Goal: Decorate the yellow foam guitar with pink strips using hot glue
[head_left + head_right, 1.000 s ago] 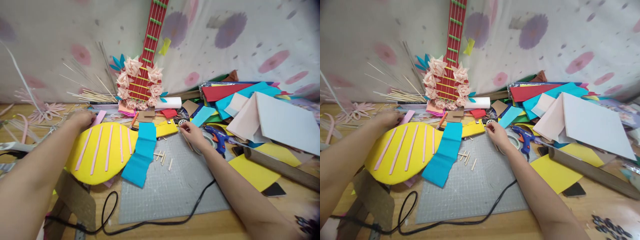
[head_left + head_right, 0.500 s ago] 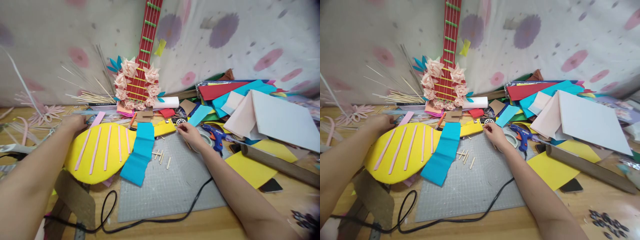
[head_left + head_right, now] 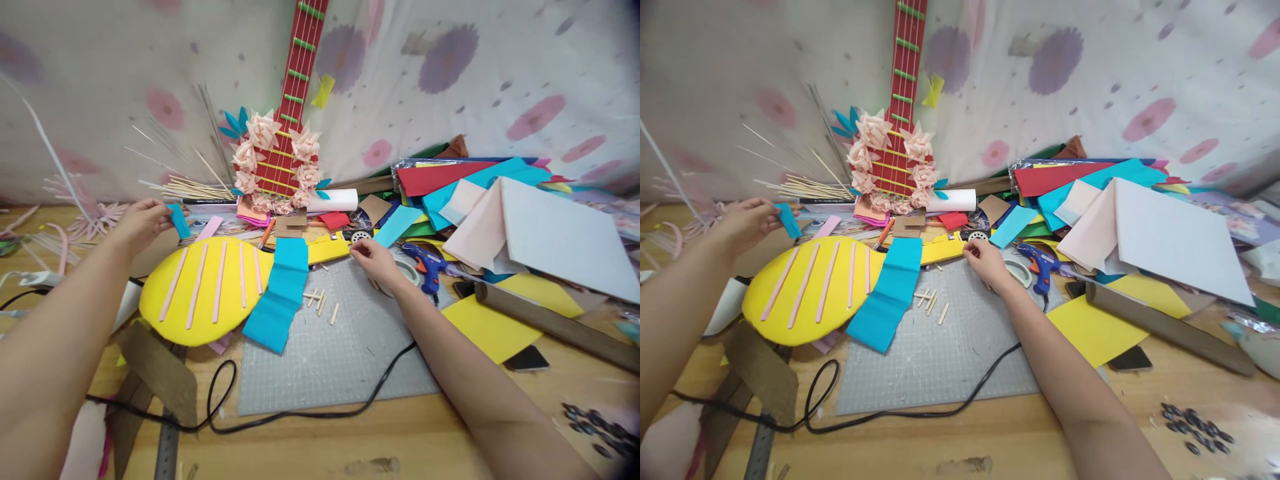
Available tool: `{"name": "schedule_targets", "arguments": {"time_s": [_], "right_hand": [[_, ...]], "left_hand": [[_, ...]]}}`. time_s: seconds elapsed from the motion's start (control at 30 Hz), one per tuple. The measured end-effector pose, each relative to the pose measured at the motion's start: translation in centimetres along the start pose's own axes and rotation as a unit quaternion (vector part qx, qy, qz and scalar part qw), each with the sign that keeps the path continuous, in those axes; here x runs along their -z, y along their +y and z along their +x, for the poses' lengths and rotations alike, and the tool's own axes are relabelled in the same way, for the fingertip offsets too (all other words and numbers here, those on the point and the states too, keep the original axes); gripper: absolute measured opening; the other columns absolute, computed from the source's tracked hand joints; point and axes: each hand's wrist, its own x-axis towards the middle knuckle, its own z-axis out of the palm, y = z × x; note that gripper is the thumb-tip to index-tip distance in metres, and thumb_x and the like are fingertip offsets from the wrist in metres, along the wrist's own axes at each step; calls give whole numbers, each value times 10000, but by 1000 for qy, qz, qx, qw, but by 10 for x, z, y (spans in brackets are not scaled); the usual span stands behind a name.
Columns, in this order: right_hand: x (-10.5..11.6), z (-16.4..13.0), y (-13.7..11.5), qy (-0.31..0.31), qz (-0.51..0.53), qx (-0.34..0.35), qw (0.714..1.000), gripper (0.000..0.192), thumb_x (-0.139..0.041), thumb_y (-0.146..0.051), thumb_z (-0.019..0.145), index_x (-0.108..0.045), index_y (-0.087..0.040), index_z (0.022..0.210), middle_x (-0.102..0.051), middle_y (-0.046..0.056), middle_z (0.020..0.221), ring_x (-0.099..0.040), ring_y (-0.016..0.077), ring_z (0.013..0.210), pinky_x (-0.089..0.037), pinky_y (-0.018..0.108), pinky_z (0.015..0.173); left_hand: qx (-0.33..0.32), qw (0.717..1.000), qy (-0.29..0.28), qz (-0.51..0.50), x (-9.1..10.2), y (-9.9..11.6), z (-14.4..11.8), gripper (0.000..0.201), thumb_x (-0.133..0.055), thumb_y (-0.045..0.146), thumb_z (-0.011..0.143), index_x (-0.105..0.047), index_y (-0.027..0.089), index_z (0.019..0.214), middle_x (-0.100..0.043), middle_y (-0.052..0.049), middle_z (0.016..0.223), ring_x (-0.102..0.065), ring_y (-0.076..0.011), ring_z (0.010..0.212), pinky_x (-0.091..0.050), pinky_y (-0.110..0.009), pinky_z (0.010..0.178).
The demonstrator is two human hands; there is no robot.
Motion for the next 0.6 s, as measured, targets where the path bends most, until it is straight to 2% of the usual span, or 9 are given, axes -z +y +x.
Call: {"name": "schedule_targets", "arguments": {"time_s": [0.1, 0.2, 0.3, 0.4, 0.5, 0.6], "right_hand": [[0, -1, -17, -10, 40, -1, 999, 90, -503, -253, 742, -565, -193, 771, -618, 9, 770, -553, 131, 699, -426, 252, 648], [-5, -7, -55, -52, 157, 0, 986, 102, -547, -289, 738, -540, -190, 759, -613, 10, 771, -565, 128, 700, -457, 261, 651], [-18, -19, -102, -162, 326, 2, 931, 187, -603, -335, 720, -519, -202, 820, -611, 2, 758, -594, 125, 680, -492, 275, 642], [-30, -34, -134, -212, 439, -26, 873, 328, -675, -267, 660, -468, -224, 910, -618, -33, 748, -616, 110, 661, -513, 281, 657], [-34, -44, -136, -192, 460, -66, 864, 388, -714, -178, 600, -433, -215, 865, -596, -78, 624, -597, 93, 558, -516, 271, 617], [-29, -52, -118, -171, 429, -92, 882, 340, -716, -131, 585, -455, -195, 793, -577, -80, 553, -580, 91, 506, -510, 251, 559]], "left_hand": [[9, 999, -34, -38, -20, 10, -27, 211, -615, 136, 626, -408, 159, 658, -582, 18, 644, -628, -153, 716, -452, -394, 821], [17, 996, -64, -64, -57, 21, -59, 264, -666, 134, 590, -441, 160, 726, -613, -9, 689, -649, -180, 735, -469, -380, 790], [4, 992, -88, -92, -107, 31, -96, 340, -706, 164, 565, -476, 160, 816, -618, -15, 726, -648, -177, 727, -485, -371, 759], [-3, 990, -101, -97, -153, 31, -131, 351, -704, 190, 554, -490, 168, 831, -609, -10, 743, -637, -171, 733, -492, -349, 727], [1, 993, -58, -98, -180, 23, -157, 329, -683, 196, 564, -488, 171, 828, -583, -3, 723, -613, -155, 691, -494, -328, 682], [32, 988, -73, -133, -189, 13, -175, 290, -658, 211, 610, -485, 175, 839, -568, -6, 725, -602, -139, 689, -499, -332, 699]]}}
